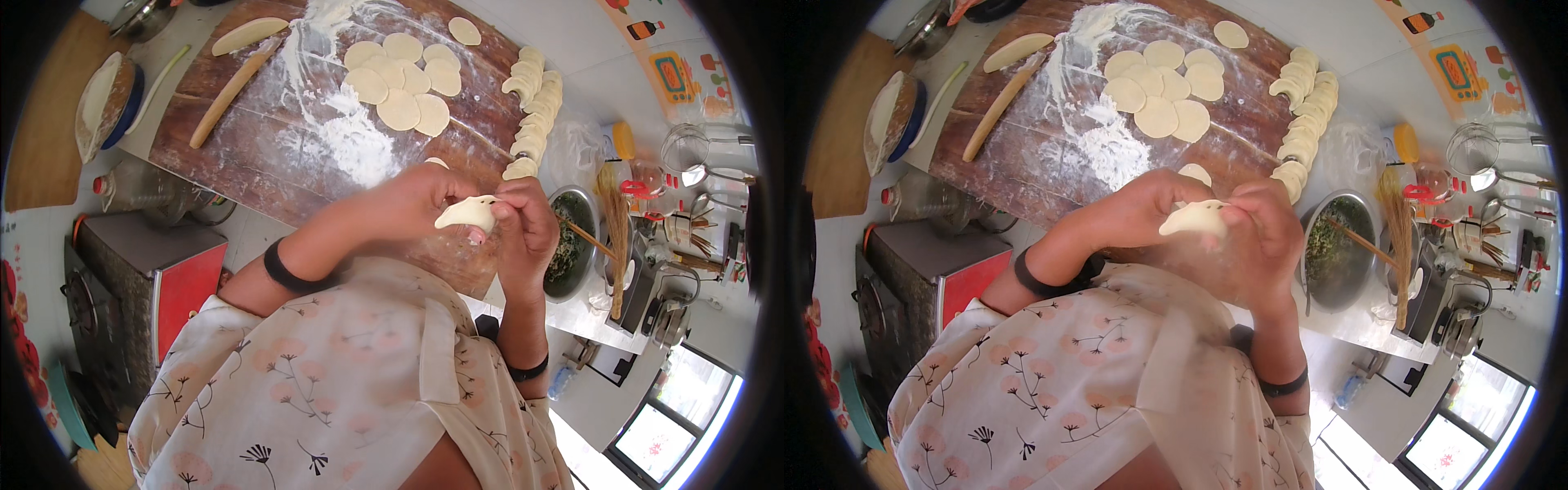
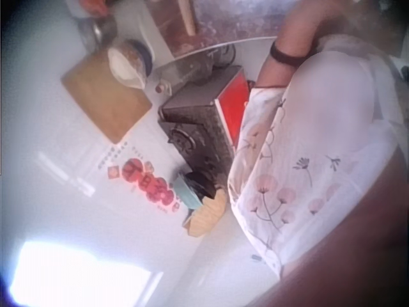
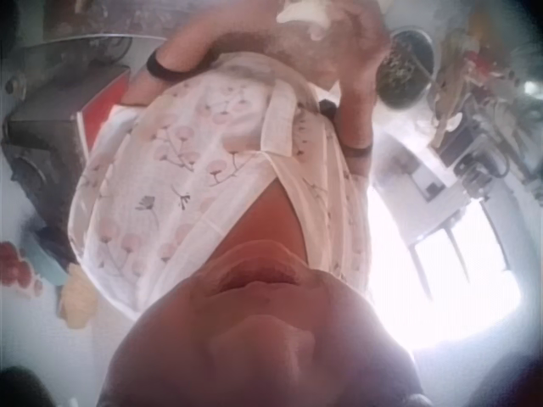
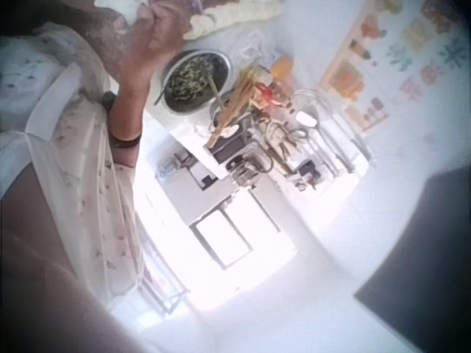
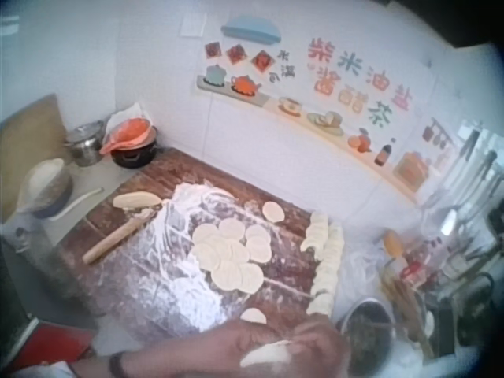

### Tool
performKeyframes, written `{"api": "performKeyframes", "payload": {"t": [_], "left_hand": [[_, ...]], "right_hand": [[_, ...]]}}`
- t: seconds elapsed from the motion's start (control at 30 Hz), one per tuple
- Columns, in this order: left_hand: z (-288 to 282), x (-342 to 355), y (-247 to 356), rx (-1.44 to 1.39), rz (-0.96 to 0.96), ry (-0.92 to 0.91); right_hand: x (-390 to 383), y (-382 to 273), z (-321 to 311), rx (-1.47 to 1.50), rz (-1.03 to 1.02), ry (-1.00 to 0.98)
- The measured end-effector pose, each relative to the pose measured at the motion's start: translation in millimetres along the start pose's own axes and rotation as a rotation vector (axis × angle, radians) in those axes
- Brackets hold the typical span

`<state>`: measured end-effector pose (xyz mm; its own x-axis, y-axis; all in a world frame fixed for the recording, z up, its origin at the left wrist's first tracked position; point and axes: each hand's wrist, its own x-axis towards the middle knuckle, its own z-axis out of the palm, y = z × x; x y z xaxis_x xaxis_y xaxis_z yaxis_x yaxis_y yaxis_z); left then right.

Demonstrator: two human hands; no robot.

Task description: The person fills round dough wrappers with a green vegetable mixture using a spoon, then folds and pleats the edges to seal the dumplings. Completed dumplings are placed in a row on a floured wooden board.

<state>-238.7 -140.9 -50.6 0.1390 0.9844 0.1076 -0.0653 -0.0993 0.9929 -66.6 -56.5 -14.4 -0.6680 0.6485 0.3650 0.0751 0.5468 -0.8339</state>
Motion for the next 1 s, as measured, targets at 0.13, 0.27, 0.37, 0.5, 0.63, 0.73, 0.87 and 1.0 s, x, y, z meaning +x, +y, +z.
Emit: {"api": "performKeyframes", "payload": {"t": [0.13,0.27,0.37,0.5,0.63,0.73,0.87,1.0], "left_hand": [[-1.8,-0.9,-3.8,0.262,-0.014,-0.032],[-1.0,-1.2,-5.9,0.110,0.080,0.036],[2.7,-0.8,-5.7,0.056,0.124,0.064],[3.1,0.1,-4.1,0.120,0.107,0.034],[5.4,1.6,-3.1,0.058,0.126,0.159],[4.8,1.8,-2.7,0.063,0.127,0.148],[3.4,2.4,-3.5,0.122,0.162,0.226],[1.9,3.6,-6.8,0.115,0.184,0.283]], "right_hand": [[-2.1,-1.2,1.9,-0.138,-0.015,-0.035],[-6.9,-5.2,2.8,0.014,0.225,-0.009],[-8.4,-6.7,2.5,-0.010,0.200,-0.009],[-7.9,-6.4,3.6,-0.160,0.056,0.018],[-10.1,-8.4,3.0,-0.139,0.225,0.043],[-9.8,-7.0,4.5,-0.203,0.167,0.058],[-9.2,-4.4,8.3,-0.175,0.182,0.083],[-10.4,-3.6,11.0,-0.156,0.213,0.086]]}}
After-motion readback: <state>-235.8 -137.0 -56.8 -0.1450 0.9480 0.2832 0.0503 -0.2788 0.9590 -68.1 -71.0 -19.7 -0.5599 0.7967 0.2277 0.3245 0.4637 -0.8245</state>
